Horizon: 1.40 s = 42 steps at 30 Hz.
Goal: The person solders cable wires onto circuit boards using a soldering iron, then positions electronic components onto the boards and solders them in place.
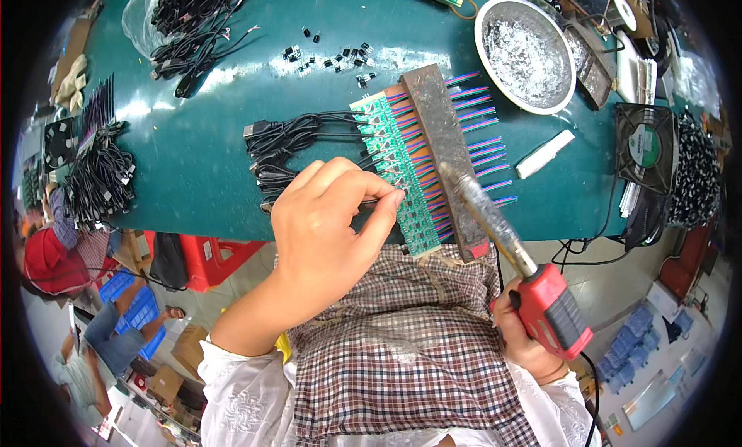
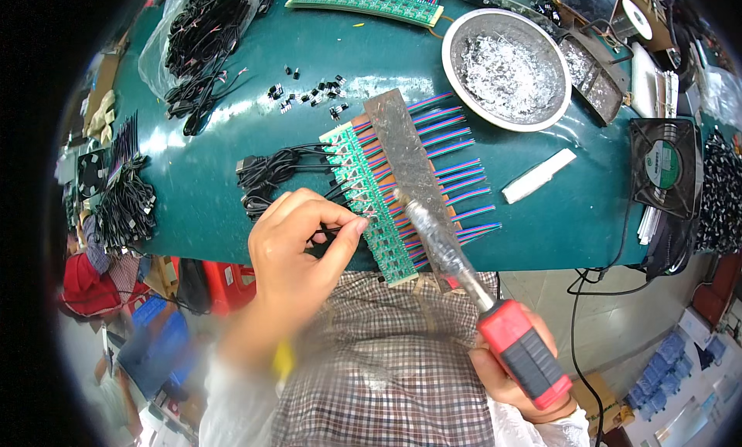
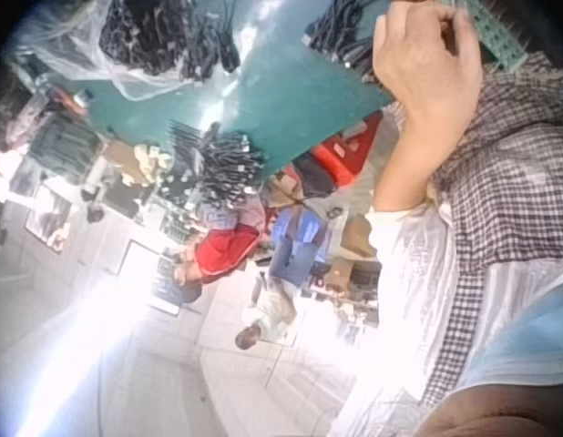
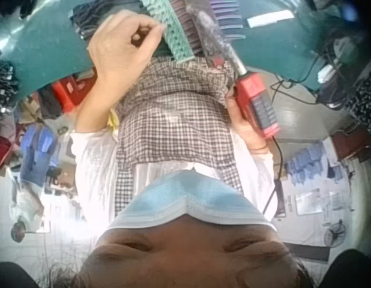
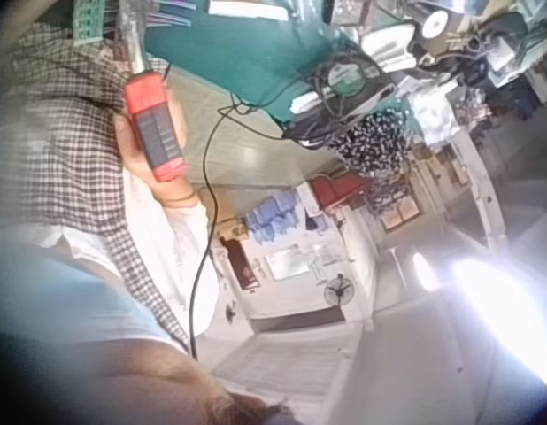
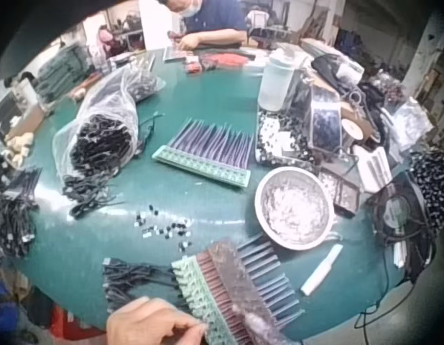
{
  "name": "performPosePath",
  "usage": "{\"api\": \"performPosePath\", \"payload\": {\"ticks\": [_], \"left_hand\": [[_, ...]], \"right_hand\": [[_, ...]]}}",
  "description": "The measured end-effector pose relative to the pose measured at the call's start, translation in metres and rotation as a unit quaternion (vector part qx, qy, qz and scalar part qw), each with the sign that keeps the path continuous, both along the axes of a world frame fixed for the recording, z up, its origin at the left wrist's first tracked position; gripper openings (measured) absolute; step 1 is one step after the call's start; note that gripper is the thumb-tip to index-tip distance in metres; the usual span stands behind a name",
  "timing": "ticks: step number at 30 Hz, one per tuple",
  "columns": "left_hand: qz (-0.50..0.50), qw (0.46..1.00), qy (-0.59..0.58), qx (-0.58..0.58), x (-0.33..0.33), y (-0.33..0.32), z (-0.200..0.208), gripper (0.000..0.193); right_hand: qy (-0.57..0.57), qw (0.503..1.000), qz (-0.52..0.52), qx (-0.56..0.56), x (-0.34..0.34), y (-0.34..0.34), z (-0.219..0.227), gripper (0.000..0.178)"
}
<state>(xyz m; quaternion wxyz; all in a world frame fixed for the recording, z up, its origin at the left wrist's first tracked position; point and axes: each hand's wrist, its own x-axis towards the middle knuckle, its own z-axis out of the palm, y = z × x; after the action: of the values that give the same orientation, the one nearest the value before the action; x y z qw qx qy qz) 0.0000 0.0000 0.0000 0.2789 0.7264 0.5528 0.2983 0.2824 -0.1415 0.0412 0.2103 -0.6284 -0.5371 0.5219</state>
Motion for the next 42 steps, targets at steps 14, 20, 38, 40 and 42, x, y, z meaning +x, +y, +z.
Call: {"api": "performPosePath", "payload": {"ticks": [14, 20, 38, 40, 42], "left_hand": [[0.011, 0.999, 0.004, 0.042, 0.005, -0.005, -0.005, 0.017], [0.012, 0.999, 0.001, 0.036, 0.005, -0.006, -0.004, 0.017], [0.005, 0.999, 0.021, 0.038, 0.004, -0.007, -0.006, 0.019], [0.006, 0.999, 0.02, 0.037, 0.004, -0.007, -0.006, 0.019], [0.006, 0.999, 0.018, 0.037, 0.004, -0.008, -0.006, 0.019]], "right_hand": [[-0.09, 0.967, 0.083, 0.225, -0.018, 0.022, -0.01, 0.035], [-0.087, 0.966, 0.075, 0.232, -0.02, 0.023, -0.011, 0.034], [-0.078, 0.967, 0.058, 0.234, -0.02, 0.018, -0.014, 0.032], [-0.083, 0.972, 0.059, 0.213, -0.018, 0.014, -0.012, 0.031], [-0.081, 0.98, 0.043, 0.174, -0.016, 0.009, -0.009, 0.03]]}}
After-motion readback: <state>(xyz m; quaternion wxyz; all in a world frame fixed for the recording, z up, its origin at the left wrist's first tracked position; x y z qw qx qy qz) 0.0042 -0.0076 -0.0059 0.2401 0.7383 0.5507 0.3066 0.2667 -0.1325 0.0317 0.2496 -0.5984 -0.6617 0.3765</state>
